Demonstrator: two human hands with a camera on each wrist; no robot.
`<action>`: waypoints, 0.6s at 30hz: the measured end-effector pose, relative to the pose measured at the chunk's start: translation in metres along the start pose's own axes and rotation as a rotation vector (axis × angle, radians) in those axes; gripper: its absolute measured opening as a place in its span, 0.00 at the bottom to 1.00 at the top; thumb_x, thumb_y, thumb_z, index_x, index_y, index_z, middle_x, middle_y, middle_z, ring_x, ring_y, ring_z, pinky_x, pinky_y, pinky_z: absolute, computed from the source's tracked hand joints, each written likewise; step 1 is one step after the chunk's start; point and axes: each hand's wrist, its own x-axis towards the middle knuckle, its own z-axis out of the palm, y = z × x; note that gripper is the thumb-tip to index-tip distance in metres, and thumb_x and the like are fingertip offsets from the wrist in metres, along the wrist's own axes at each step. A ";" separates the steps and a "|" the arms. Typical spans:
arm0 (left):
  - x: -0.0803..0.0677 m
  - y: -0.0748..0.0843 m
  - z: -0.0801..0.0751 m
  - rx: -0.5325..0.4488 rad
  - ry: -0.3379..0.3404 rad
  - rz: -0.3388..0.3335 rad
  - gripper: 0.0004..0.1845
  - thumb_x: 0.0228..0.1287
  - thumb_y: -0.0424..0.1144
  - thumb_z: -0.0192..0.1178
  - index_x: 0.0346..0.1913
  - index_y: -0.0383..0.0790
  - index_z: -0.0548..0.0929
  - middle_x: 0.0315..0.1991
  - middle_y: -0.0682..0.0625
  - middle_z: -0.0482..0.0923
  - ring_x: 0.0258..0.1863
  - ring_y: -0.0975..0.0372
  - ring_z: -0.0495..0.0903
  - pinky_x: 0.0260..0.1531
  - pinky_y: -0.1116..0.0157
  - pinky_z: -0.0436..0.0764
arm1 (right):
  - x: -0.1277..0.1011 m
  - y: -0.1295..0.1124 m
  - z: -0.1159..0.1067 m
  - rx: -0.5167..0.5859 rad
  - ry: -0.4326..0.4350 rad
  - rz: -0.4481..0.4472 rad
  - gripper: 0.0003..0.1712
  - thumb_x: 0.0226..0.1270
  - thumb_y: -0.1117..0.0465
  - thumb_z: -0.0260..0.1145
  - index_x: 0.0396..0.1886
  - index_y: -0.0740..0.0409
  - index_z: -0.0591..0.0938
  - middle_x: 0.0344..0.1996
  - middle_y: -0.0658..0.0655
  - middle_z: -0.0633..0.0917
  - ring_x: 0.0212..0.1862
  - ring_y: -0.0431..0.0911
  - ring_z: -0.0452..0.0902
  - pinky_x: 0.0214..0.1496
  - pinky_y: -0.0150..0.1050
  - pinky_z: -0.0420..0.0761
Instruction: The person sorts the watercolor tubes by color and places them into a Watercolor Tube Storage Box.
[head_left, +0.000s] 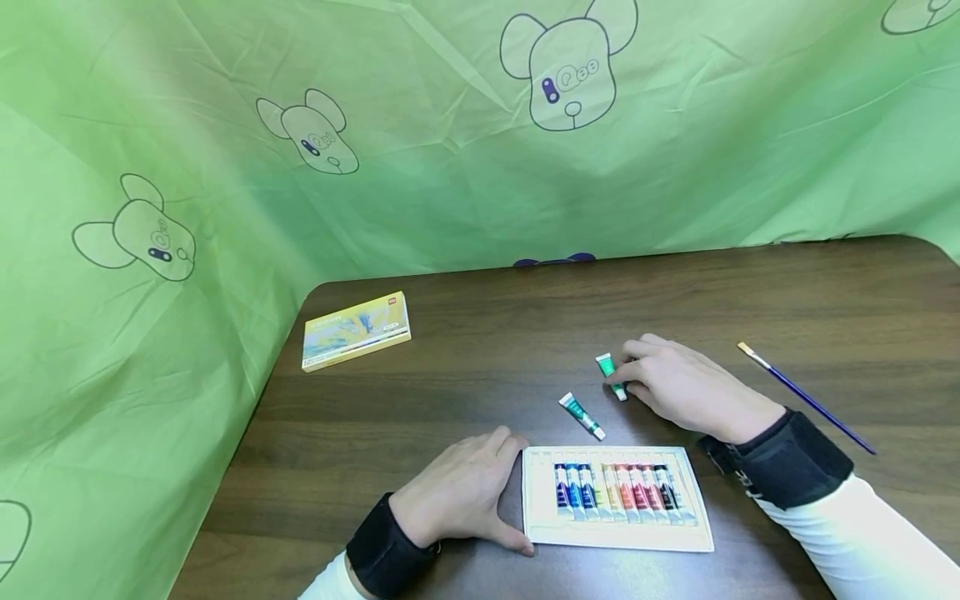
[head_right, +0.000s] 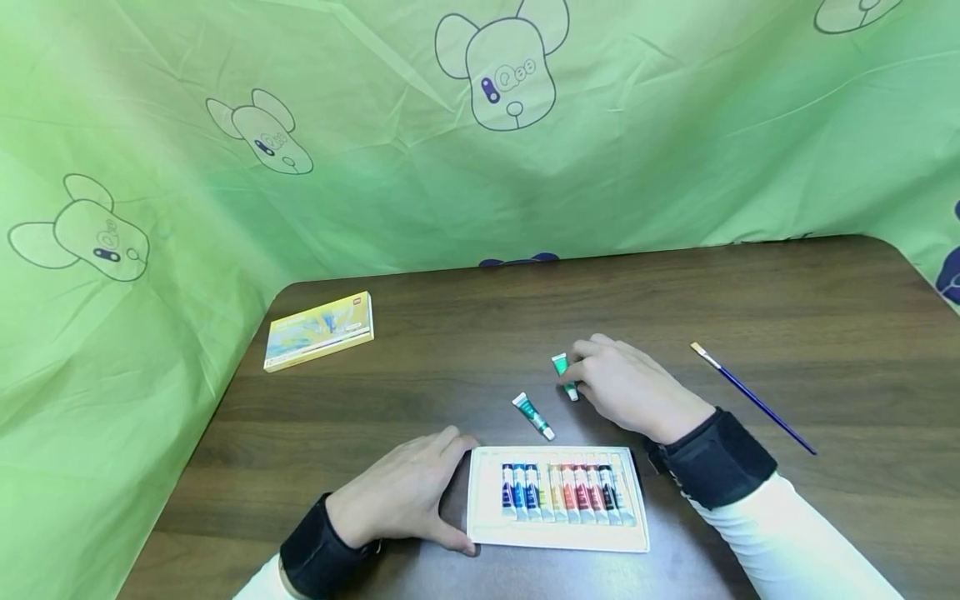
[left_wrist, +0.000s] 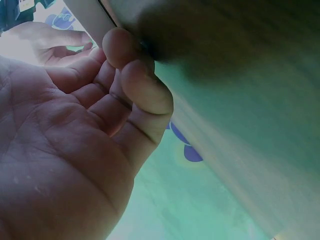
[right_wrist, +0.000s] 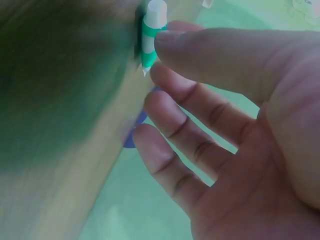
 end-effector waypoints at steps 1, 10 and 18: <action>0.000 0.000 0.000 -0.001 0.001 0.000 0.55 0.43 0.75 0.76 0.69 0.44 0.74 0.48 0.55 0.76 0.43 0.68 0.74 0.53 0.66 0.81 | 0.000 0.001 0.000 0.001 0.006 0.002 0.13 0.61 0.69 0.76 0.42 0.49 0.94 0.33 0.43 0.80 0.37 0.40 0.71 0.38 0.38 0.75; -0.001 0.001 0.000 0.008 0.016 0.001 0.54 0.43 0.75 0.77 0.68 0.45 0.74 0.48 0.56 0.76 0.43 0.68 0.74 0.52 0.66 0.81 | 0.001 0.005 0.004 -0.035 0.065 -0.037 0.11 0.57 0.68 0.80 0.37 0.50 0.93 0.32 0.45 0.81 0.38 0.42 0.74 0.40 0.41 0.78; -0.001 0.001 0.001 0.014 0.018 0.001 0.54 0.42 0.75 0.77 0.68 0.44 0.74 0.48 0.56 0.76 0.43 0.68 0.74 0.52 0.66 0.81 | 0.000 0.004 0.004 -0.060 0.052 0.015 0.07 0.57 0.63 0.81 0.33 0.48 0.92 0.33 0.45 0.82 0.38 0.43 0.77 0.39 0.43 0.80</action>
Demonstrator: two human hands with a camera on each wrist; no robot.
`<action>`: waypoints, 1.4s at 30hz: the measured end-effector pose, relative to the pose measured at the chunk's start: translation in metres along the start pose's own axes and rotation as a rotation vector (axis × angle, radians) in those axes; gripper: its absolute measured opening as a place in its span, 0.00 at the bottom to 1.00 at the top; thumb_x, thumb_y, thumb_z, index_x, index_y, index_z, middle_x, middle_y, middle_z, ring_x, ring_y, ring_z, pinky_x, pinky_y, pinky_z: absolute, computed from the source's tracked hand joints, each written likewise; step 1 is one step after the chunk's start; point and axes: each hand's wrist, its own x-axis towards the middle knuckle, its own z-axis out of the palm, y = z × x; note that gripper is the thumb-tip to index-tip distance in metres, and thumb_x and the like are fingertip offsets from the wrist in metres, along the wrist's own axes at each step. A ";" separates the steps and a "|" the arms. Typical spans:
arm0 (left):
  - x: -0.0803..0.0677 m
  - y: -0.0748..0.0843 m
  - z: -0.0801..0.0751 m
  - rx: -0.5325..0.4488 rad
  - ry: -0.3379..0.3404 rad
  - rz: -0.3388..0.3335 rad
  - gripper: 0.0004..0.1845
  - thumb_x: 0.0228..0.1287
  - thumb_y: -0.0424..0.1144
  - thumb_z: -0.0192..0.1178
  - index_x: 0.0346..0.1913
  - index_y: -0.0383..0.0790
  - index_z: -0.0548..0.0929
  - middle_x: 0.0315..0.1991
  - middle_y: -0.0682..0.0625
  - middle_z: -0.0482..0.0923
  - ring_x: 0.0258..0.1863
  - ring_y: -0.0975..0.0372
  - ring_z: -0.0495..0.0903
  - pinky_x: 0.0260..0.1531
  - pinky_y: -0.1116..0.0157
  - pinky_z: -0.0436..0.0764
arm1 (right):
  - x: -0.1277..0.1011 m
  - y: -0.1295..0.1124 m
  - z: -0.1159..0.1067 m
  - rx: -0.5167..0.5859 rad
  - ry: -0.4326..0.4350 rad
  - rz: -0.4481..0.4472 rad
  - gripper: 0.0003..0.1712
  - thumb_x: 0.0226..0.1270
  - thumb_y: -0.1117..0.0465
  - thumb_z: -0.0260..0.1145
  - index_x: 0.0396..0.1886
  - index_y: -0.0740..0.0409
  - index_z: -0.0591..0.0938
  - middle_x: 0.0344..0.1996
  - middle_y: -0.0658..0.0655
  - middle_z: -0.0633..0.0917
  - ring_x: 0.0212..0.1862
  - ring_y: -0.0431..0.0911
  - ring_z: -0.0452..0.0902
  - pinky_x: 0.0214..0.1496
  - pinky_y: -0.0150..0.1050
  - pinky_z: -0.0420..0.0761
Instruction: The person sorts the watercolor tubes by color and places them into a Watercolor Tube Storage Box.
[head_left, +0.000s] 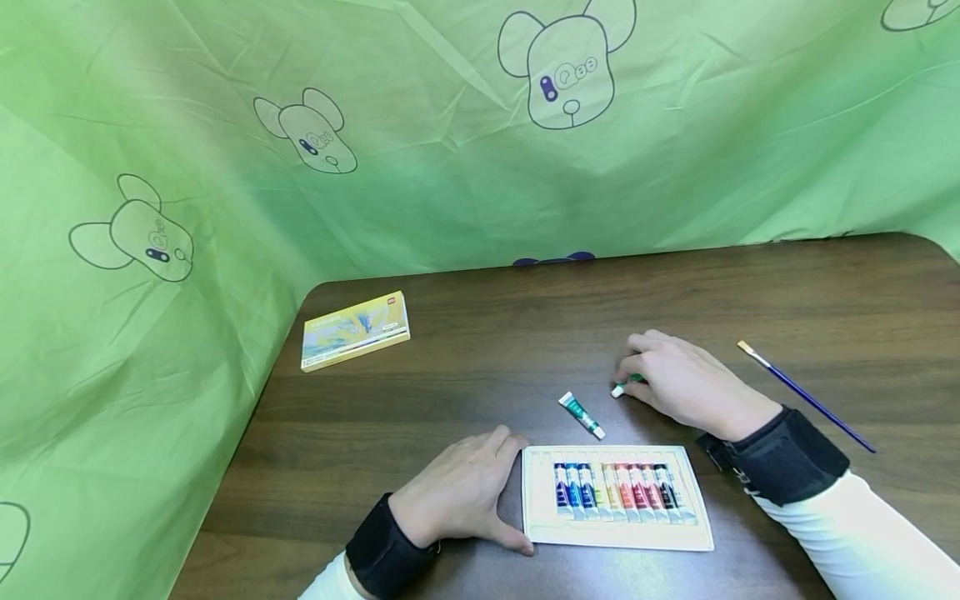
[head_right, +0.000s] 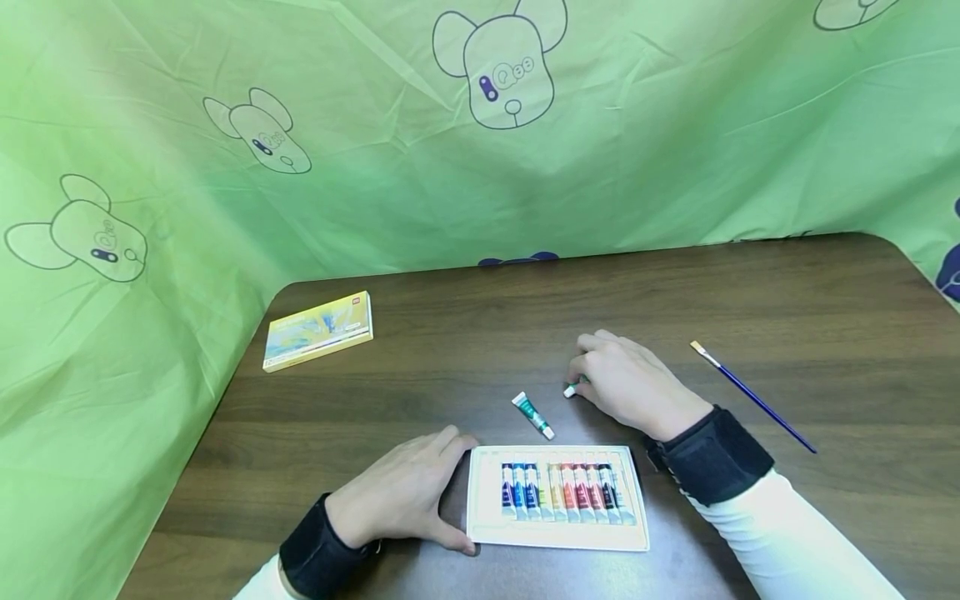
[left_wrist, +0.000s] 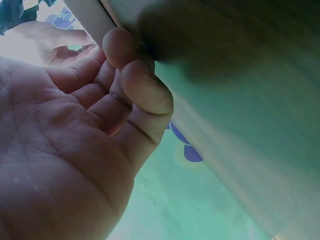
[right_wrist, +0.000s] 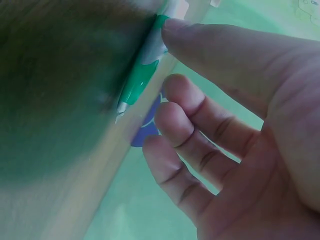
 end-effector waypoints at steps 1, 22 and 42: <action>0.000 0.000 0.000 0.002 0.000 0.000 0.54 0.42 0.75 0.77 0.67 0.44 0.75 0.48 0.56 0.76 0.43 0.68 0.75 0.52 0.66 0.81 | 0.000 0.000 0.000 0.001 -0.005 0.012 0.07 0.58 0.63 0.81 0.33 0.47 0.92 0.33 0.45 0.82 0.37 0.43 0.77 0.38 0.43 0.80; 0.000 -0.001 0.000 -0.013 -0.017 -0.008 0.55 0.43 0.75 0.76 0.68 0.43 0.74 0.48 0.56 0.76 0.42 0.69 0.73 0.52 0.66 0.81 | 0.000 0.002 -0.003 0.168 -0.139 0.182 0.07 0.65 0.66 0.74 0.42 0.60 0.90 0.31 0.47 0.86 0.31 0.37 0.74 0.32 0.38 0.76; 0.000 -0.001 0.001 -0.005 -0.006 -0.005 0.55 0.42 0.75 0.77 0.68 0.44 0.74 0.47 0.56 0.75 0.42 0.69 0.73 0.52 0.67 0.81 | 0.001 -0.005 -0.005 0.227 -0.170 0.289 0.03 0.63 0.68 0.75 0.37 0.59 0.89 0.22 0.45 0.80 0.24 0.37 0.70 0.25 0.33 0.69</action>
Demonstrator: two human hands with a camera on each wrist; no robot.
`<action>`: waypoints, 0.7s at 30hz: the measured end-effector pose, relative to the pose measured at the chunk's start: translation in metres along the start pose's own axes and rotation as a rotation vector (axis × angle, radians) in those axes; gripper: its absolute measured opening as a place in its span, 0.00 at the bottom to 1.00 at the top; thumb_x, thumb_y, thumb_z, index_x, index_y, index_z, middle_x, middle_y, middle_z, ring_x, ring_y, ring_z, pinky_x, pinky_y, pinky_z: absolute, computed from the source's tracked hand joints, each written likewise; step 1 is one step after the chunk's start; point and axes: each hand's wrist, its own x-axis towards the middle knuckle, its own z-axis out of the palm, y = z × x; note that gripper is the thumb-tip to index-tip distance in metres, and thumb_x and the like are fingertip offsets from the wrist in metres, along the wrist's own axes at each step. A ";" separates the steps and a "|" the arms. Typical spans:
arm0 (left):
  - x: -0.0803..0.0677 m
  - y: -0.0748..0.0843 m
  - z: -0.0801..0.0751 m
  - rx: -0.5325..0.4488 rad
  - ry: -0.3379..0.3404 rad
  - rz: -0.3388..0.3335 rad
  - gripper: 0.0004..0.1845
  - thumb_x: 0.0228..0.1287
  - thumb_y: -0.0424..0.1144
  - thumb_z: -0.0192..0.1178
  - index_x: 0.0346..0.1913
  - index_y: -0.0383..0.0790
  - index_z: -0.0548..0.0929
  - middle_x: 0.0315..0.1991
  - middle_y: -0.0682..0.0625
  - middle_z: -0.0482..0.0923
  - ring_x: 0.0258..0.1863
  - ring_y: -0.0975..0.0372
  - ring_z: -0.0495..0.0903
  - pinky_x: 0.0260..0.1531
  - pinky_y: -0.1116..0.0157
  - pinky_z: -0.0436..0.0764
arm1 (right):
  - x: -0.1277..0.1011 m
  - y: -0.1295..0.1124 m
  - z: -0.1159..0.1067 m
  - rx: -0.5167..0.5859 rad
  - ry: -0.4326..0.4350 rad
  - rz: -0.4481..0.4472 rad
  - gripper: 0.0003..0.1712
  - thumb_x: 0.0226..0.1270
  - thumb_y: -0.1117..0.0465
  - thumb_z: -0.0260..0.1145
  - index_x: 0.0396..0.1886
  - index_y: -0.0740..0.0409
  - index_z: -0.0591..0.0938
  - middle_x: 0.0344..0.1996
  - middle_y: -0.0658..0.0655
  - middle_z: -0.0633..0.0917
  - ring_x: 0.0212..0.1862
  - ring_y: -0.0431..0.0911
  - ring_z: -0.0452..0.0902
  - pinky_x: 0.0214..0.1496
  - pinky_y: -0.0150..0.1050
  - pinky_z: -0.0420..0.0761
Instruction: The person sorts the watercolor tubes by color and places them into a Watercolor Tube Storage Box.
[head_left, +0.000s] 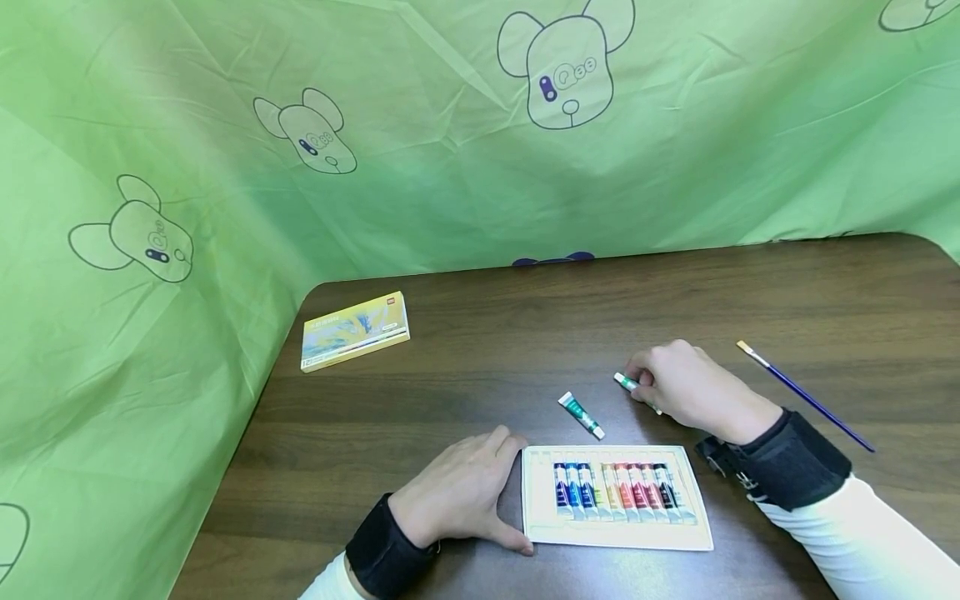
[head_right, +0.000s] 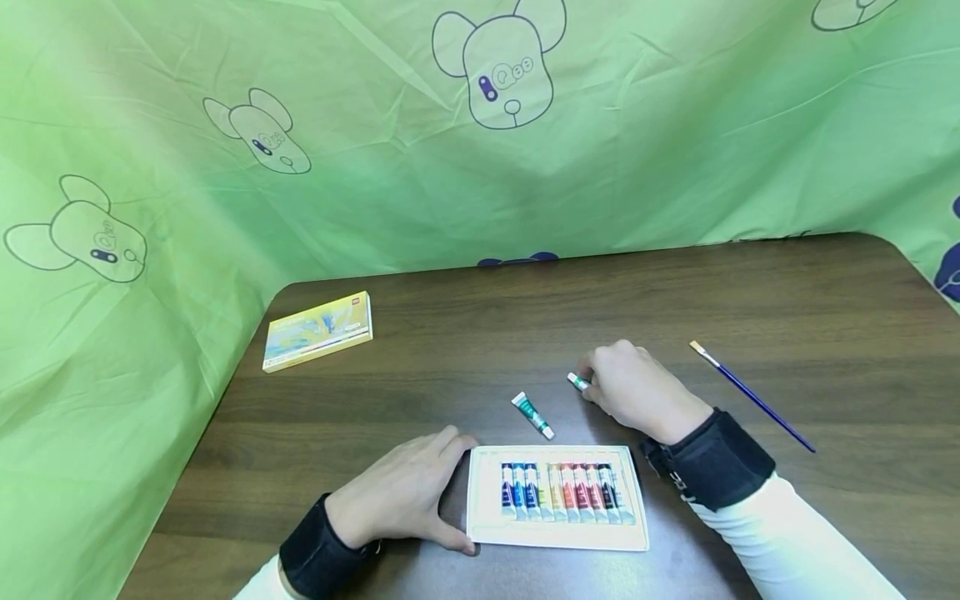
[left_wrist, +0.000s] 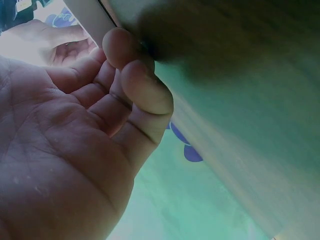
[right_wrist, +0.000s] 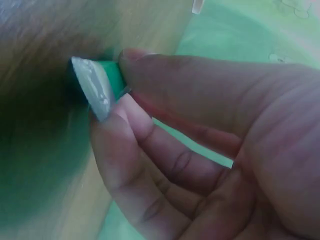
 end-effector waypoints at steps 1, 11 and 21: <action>0.000 0.000 0.000 0.002 0.000 0.000 0.55 0.42 0.75 0.77 0.68 0.44 0.74 0.47 0.56 0.75 0.42 0.69 0.73 0.52 0.67 0.81 | 0.000 -0.001 0.000 0.003 0.001 0.010 0.03 0.63 0.68 0.74 0.37 0.59 0.90 0.22 0.45 0.80 0.24 0.37 0.70 0.25 0.33 0.69; 0.000 -0.001 0.000 -0.009 -0.012 -0.002 0.55 0.43 0.75 0.76 0.68 0.44 0.74 0.47 0.56 0.75 0.41 0.69 0.72 0.52 0.67 0.80 | -0.002 -0.005 0.000 -0.011 0.029 0.056 0.03 0.60 0.68 0.74 0.35 0.60 0.89 0.23 0.46 0.82 0.25 0.39 0.71 0.26 0.36 0.71; 0.000 0.000 -0.001 -0.013 -0.011 -0.002 0.55 0.43 0.75 0.76 0.69 0.44 0.74 0.48 0.56 0.76 0.42 0.69 0.72 0.52 0.67 0.80 | -0.005 -0.015 -0.001 0.076 0.065 0.128 0.05 0.60 0.66 0.72 0.36 0.60 0.90 0.24 0.47 0.85 0.25 0.38 0.75 0.27 0.35 0.72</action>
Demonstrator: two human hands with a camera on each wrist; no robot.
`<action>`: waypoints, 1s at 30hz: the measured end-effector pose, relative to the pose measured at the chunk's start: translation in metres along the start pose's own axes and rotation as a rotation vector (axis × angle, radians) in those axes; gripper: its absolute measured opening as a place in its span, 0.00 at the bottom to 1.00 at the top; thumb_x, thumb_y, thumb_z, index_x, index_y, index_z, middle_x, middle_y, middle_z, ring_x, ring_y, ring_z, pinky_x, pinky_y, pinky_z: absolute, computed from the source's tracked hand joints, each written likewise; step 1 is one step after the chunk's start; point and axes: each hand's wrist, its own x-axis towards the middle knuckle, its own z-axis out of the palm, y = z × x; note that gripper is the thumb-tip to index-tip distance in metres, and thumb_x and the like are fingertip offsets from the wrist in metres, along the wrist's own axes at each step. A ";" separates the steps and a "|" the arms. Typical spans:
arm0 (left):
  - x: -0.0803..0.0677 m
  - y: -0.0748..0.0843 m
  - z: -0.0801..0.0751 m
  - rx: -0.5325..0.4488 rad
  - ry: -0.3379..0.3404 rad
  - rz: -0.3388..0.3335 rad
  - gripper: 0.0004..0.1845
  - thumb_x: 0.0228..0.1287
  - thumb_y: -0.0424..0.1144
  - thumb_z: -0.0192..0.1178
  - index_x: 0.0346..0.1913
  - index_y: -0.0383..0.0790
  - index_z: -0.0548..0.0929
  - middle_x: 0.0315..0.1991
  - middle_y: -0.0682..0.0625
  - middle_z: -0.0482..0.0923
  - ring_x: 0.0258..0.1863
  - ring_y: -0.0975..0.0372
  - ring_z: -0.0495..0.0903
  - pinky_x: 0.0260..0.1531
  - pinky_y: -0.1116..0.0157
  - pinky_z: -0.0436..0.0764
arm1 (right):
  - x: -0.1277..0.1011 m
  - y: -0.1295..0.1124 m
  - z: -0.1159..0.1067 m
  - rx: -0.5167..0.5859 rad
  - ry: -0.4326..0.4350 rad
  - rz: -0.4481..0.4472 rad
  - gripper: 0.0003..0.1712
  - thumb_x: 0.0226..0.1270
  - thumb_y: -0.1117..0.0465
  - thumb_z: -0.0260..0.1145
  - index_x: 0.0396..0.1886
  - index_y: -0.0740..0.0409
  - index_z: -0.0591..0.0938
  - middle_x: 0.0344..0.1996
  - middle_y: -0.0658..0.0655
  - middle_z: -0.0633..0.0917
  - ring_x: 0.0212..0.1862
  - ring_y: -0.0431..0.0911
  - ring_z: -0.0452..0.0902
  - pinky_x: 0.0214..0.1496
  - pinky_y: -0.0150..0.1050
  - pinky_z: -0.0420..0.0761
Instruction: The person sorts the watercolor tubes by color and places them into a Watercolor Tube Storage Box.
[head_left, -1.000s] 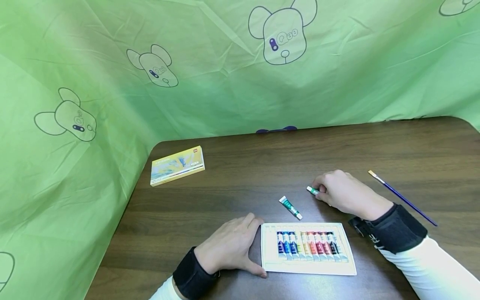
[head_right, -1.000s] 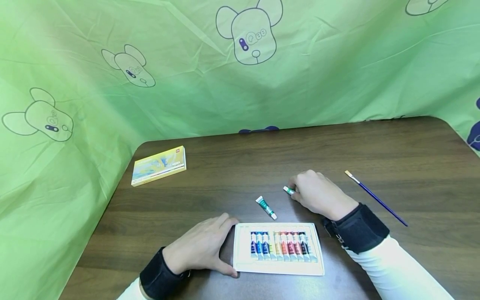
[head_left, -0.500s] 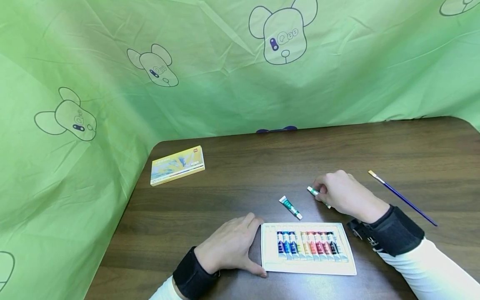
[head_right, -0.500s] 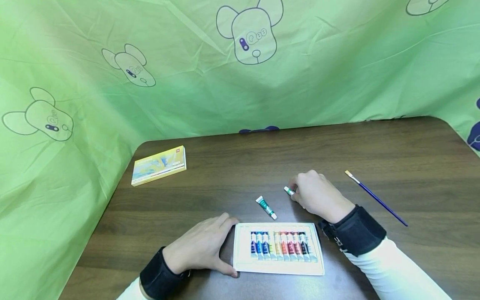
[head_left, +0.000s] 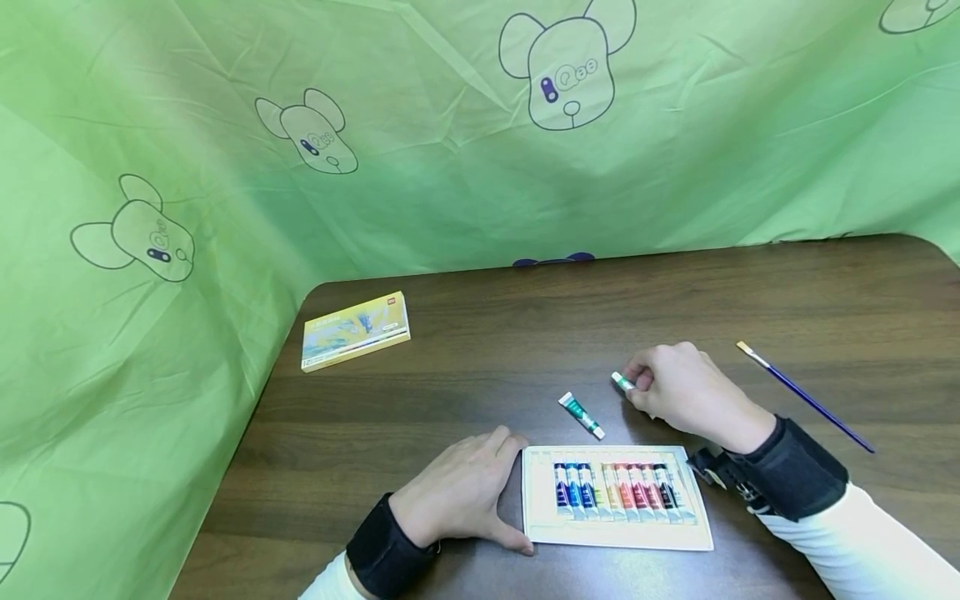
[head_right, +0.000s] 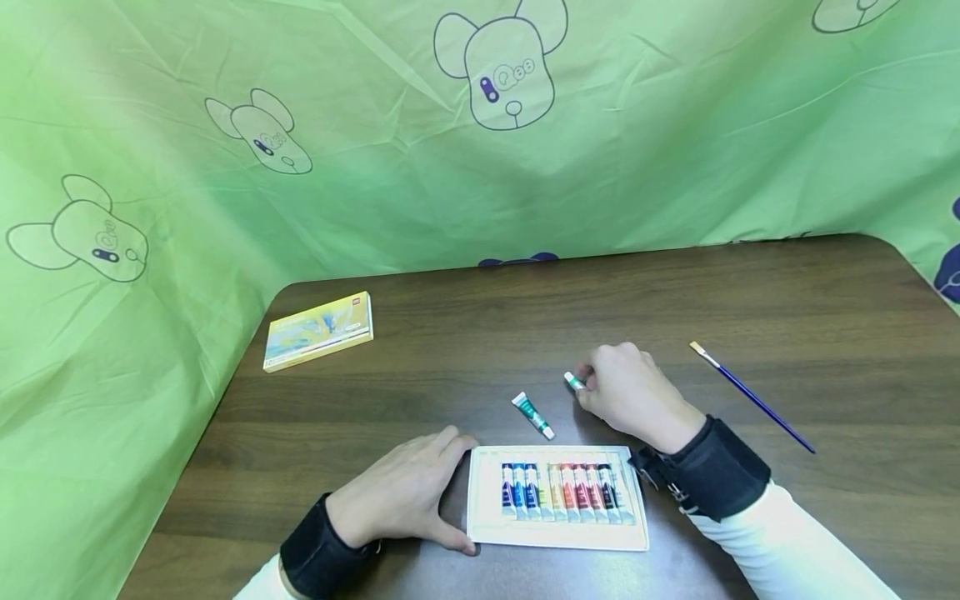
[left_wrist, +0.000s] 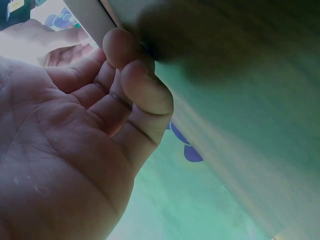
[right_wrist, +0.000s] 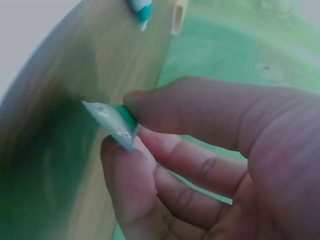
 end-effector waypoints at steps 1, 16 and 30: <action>0.000 0.000 0.000 0.000 0.000 0.000 0.55 0.43 0.75 0.76 0.69 0.44 0.74 0.48 0.56 0.75 0.42 0.69 0.72 0.52 0.67 0.80 | -0.001 -0.003 0.000 0.014 0.005 0.003 0.05 0.61 0.65 0.72 0.36 0.60 0.90 0.24 0.47 0.85 0.25 0.38 0.75 0.27 0.35 0.73; 0.001 -0.001 0.002 -0.009 0.003 0.000 0.53 0.43 0.75 0.77 0.67 0.44 0.75 0.47 0.56 0.75 0.42 0.69 0.73 0.50 0.68 0.80 | -0.030 -0.061 0.030 0.193 0.038 -0.100 0.09 0.58 0.66 0.77 0.39 0.60 0.90 0.25 0.45 0.85 0.29 0.32 0.77 0.32 0.28 0.80; 0.001 -0.001 0.002 0.003 0.029 0.012 0.52 0.42 0.74 0.78 0.65 0.44 0.76 0.45 0.57 0.74 0.38 0.70 0.71 0.47 0.70 0.79 | -0.051 -0.086 0.070 0.223 0.028 -0.163 0.12 0.56 0.66 0.78 0.40 0.60 0.88 0.22 0.39 0.81 0.26 0.26 0.71 0.28 0.26 0.75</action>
